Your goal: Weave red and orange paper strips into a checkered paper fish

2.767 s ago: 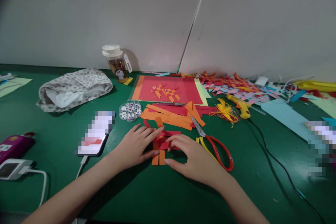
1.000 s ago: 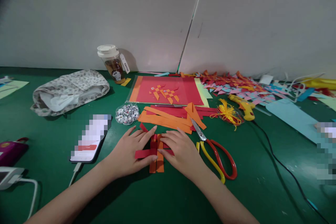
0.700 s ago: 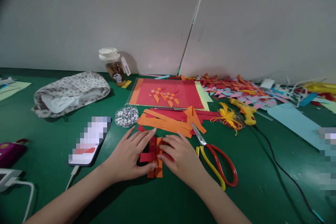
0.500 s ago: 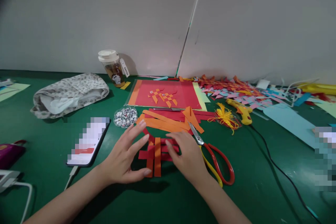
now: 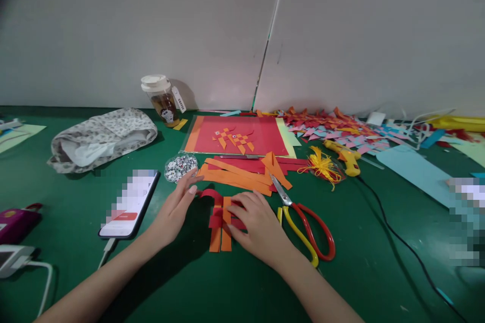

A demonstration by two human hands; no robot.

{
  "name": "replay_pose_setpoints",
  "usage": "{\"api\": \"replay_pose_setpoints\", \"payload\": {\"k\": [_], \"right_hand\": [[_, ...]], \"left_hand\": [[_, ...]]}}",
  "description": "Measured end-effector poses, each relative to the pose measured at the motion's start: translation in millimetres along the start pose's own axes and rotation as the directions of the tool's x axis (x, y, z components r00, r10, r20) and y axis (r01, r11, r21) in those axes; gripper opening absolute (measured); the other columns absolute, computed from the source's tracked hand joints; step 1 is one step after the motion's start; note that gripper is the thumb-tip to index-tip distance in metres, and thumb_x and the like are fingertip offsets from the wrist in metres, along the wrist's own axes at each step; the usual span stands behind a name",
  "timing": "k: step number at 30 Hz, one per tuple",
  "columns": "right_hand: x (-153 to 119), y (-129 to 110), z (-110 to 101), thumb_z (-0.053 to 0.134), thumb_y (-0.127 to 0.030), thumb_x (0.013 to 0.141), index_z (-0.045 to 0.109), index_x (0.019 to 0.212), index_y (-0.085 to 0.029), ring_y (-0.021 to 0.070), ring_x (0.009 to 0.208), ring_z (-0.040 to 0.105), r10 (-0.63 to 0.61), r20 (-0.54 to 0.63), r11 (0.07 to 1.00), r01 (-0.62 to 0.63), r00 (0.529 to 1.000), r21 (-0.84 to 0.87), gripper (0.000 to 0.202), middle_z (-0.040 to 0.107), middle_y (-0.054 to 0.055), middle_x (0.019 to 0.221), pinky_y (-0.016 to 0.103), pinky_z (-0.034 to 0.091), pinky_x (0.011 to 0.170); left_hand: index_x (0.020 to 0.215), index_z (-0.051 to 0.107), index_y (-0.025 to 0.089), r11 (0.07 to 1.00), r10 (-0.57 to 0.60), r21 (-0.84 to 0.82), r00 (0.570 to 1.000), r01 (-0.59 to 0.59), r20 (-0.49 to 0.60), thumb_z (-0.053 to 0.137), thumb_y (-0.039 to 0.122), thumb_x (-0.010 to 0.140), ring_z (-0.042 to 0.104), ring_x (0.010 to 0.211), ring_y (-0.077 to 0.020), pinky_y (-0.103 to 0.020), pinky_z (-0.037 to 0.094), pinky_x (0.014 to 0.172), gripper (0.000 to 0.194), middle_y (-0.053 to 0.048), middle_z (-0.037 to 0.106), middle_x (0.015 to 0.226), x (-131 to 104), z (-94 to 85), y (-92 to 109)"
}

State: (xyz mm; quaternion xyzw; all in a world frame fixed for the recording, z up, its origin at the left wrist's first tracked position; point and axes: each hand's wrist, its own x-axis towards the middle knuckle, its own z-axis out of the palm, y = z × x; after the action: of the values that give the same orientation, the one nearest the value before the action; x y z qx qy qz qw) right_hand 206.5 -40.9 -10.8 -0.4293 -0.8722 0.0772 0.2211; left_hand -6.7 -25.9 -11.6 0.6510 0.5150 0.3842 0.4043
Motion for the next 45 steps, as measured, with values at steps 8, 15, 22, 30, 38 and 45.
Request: {"api": "replay_pose_setpoints", "payload": {"k": [8, 15, 22, 30, 38, 45], "right_hand": [[-3, 6, 1, 0.057, -0.036, 0.083, 0.062, 0.103, -0.023, 0.0248, 0.098, 0.058, 0.13, -0.017, 0.984, -0.127, 0.991, 0.123, 0.025, 0.065, 0.008, 0.102, 0.044, 0.046, 0.086], [-5, 19, -6, 0.026, -0.044, 0.094, 0.043, 0.124, -0.024, 0.0196, 0.086, 0.062, 0.595, -0.297, 0.691, -0.285, 0.747, 0.664, 0.039, 0.06, 0.009, 0.102, 0.039, 0.049, 0.081], [-5, 21, -5, 0.03, -0.045, 0.093, 0.048, 0.117, -0.024, 0.0186, 0.086, 0.06, 0.626, -0.278, 0.677, -0.331, 0.728, 0.657, 0.036, 0.059, 0.008, 0.101, 0.035, 0.051, 0.079], [-5, 21, 0, 0.037, -0.048, 0.091, 0.052, 0.113, -0.024, 0.0193, 0.085, 0.059, 0.637, -0.247, 0.679, -0.38, 0.731, 0.629, 0.036, 0.059, 0.008, 0.102, 0.034, 0.051, 0.073], [-3, 14, -6, 0.042, -0.046, 0.089, 0.053, 0.106, -0.024, 0.0171, 0.079, 0.06, 0.656, -0.263, 0.661, -0.369, 0.708, 0.653, 0.03, 0.06, 0.006, 0.098, 0.031, 0.05, 0.069], [-2, 15, -9, 0.05, -0.041, 0.086, 0.059, 0.091, -0.023, 0.0196, 0.084, 0.059, 0.548, -0.277, 0.806, -0.409, 0.789, 0.429, 0.021, 0.062, 0.005, 0.093, 0.031, 0.048, 0.07]], "left_hand": [[0.139, 0.02, 0.025, 0.982, 0.186, -0.095, 0.933, -0.165, 0.307, 0.035, 0.006, 0.082, 0.049, 0.12, -0.018, -0.043, 0.04, 0.103, 0.062, -0.007, 0.048, 0.135, -4, 6.8, -1], [0.141, 0.016, 0.021, 0.74, 0.42, 0.314, 0.774, -0.595, 0.474, 0.039, 0.0, 0.074, 0.043, 0.124, -0.022, -0.051, 0.032, 0.106, 0.074, -0.01, 0.046, 0.136, -9, 19.6, -2], [0.143, 0.007, 0.018, 0.783, 0.369, 0.468, 0.912, -0.409, 0.179, 0.048, 0.02, 0.087, 0.031, 0.133, -0.0276, -0.049, 0.04, 0.101, 0.069, -0.017, 0.03, 0.145, -8, 24.8, -7], [0.141, 0.007, 0.022, 0.739, 0.434, 0.438, 0.859, -0.512, 0.273, 0.044, 0.012, 0.089, 0.033, 0.132, -0.0286, -0.041, 0.049, 0.093, 0.065, -0.02, 0.012, 0.15, -5, 30.6, -6], [0.14, 0.007, 0.028, 0.771, 0.423, 0.352, 0.84, -0.53, 0.339, 0.031, 0.0, 0.088, 0.043, 0.126, -0.0251, -0.04, 0.052, 0.087, 0.064, -0.016, -0.002, 0.152, -7, 38.1, -14], [0.14, 0.02, 0.018, 0.701, 0.375, 0.442, 0.816, -0.56, 0.44, 0.037, 0.01, 0.091, 0.037, 0.13, -0.0216, -0.041, 0.036, 0.106, 0.052, -0.013, 0.031, 0.146, -6, 37.9, -12]]}}
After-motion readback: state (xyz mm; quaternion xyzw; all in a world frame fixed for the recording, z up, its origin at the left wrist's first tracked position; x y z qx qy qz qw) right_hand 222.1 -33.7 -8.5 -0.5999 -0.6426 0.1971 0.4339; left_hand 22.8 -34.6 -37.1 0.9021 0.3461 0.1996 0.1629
